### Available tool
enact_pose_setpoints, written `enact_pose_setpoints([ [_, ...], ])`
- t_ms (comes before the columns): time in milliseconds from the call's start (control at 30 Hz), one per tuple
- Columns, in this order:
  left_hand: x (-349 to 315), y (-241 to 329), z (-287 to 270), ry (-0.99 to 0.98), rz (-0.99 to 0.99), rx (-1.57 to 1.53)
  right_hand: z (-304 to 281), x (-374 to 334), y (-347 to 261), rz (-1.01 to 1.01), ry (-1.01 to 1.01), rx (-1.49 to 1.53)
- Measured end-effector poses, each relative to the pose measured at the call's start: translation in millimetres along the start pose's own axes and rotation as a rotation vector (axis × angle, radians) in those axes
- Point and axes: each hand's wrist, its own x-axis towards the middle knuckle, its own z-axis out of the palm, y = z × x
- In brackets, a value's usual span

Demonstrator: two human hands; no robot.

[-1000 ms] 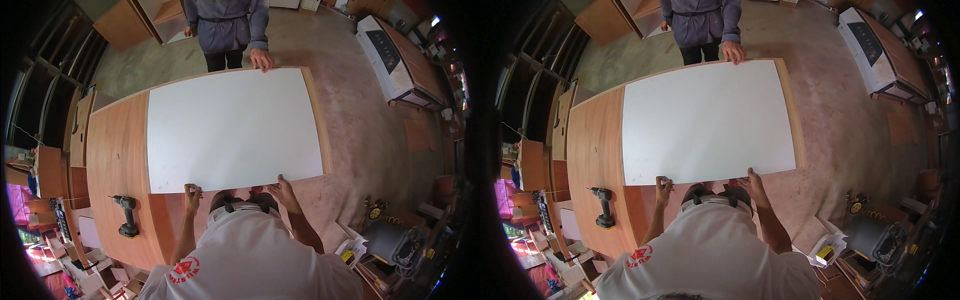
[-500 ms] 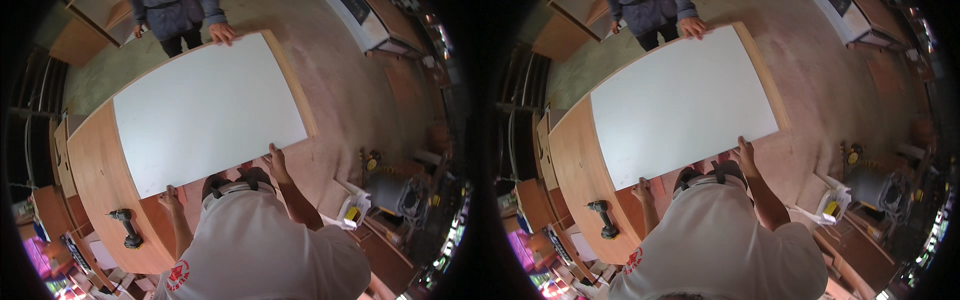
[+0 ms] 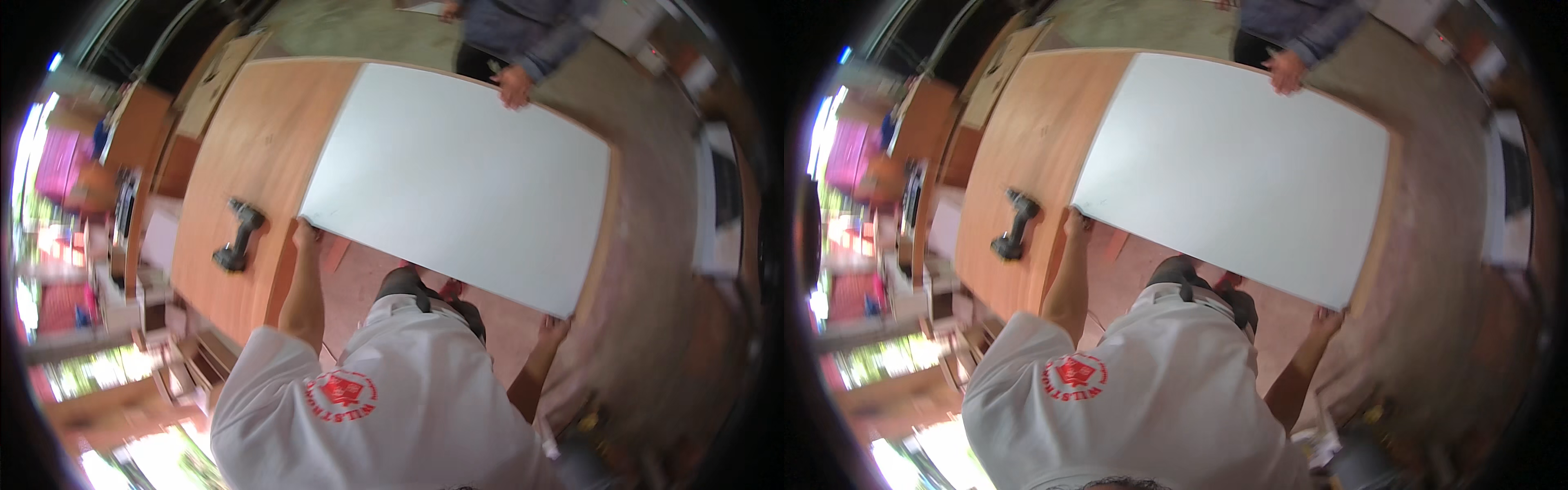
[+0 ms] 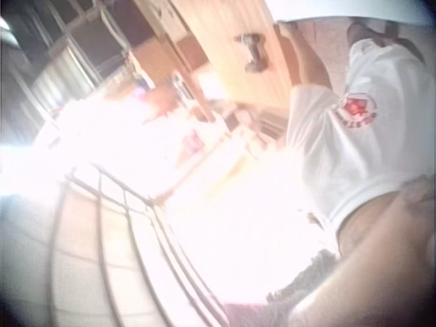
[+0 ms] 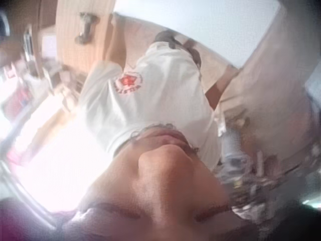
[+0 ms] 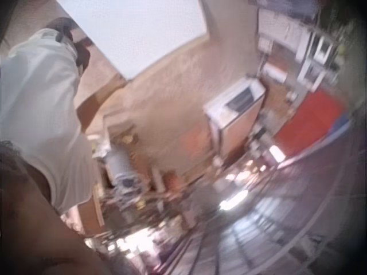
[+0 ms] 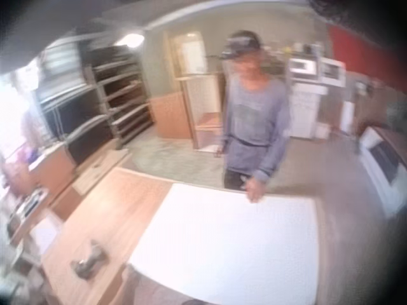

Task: The person uses a cordless drill to attach metal hinges to a wooden cabinet door, then positions a white panel inside the cabinet frame with assistance from another person.

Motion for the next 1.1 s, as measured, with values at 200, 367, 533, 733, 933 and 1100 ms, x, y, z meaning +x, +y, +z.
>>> enact_pose_setpoints([
  [200, -3.7, 0.8, 4.2, 0.054, 0.019, -0.097, -2.0, 14.9, -16.6, -0.002, 0.108, 0.029],
  [367, -12.9, -10.1, -8.7, -0.076, -0.108, -0.498, -12.5, 66.6, -29.3, 0.082, 0.303, 0.064],
  [533, -11.4, -12.2, -12.0, -0.082, -0.176, -0.512, 1.8, 60.4, -36.6, 0.01, 0.376, -0.046],
  [733, -6.1, -3.1, -7.9, -0.102, -0.147, -0.33, 35.2, 10.9, -35.2, -0.062, 0.443, -0.06],
  [933, -4.5, 1.6, 0.1, 0.01, -0.08, -0.165, 35.6, -0.6, -28.3, -0.092, 0.52, -0.061],
  [1100, -3.9, 8.1, -3.5, -0.001, -0.097, -0.013, 21.3, -0.8, -29.7, -0.038, 0.509, -0.087],
])
